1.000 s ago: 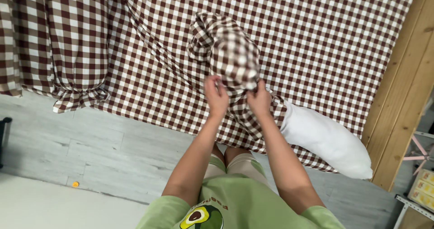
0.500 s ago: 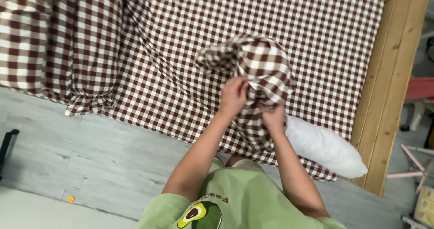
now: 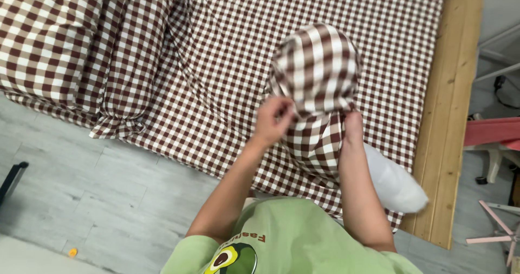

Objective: The person puts a patterned cover onto a long bolster pillow on a bed by bunching the fabric and sliding it over the pillow.

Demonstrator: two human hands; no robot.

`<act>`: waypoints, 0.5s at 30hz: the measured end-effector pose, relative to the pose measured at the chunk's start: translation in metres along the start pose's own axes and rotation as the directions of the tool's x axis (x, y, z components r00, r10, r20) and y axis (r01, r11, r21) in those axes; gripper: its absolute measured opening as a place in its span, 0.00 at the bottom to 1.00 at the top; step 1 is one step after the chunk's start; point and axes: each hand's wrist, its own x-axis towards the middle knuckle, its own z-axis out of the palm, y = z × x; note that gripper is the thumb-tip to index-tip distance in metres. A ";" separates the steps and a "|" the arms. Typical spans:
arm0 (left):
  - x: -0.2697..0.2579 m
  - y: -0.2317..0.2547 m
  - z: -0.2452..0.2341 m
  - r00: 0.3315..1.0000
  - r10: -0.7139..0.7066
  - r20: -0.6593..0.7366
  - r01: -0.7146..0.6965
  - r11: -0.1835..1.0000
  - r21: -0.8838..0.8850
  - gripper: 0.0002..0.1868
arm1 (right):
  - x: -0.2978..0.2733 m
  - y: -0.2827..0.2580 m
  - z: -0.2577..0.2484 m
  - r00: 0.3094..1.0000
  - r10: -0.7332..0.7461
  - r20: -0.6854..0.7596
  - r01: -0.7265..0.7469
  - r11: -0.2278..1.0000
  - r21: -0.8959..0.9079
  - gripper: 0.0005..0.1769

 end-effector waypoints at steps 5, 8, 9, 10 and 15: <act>0.025 0.018 -0.019 0.870 0.279 -0.407 -0.234 0.959 0.158 0.33 | -0.006 -0.034 0.031 0.966 0.088 0.242 -0.105 0.993 0.058 0.28; 0.030 0.015 -0.021 0.929 0.029 -0.370 -0.083 0.988 -0.130 0.28 | -0.010 -0.036 0.040 0.956 -0.112 0.271 0.152 0.980 -0.128 0.32; 0.031 0.011 -0.020 0.911 -0.022 -0.413 -0.040 0.989 -0.142 0.22 | -0.014 -0.041 0.046 0.913 -0.282 0.294 0.362 0.893 -0.267 0.35; 0.029 0.006 -0.018 0.889 -0.080 -0.452 0.008 0.987 -0.159 0.17 | -0.024 -0.045 0.052 0.910 -0.285 0.301 0.367 0.891 -0.267 0.35; 0.024 -0.010 -0.004 0.830 -0.155 -0.536 0.049 0.977 -0.207 0.18 | -0.105 -0.075 0.071 0.579 -0.707 0.406 0.791 0.364 -0.492 0.43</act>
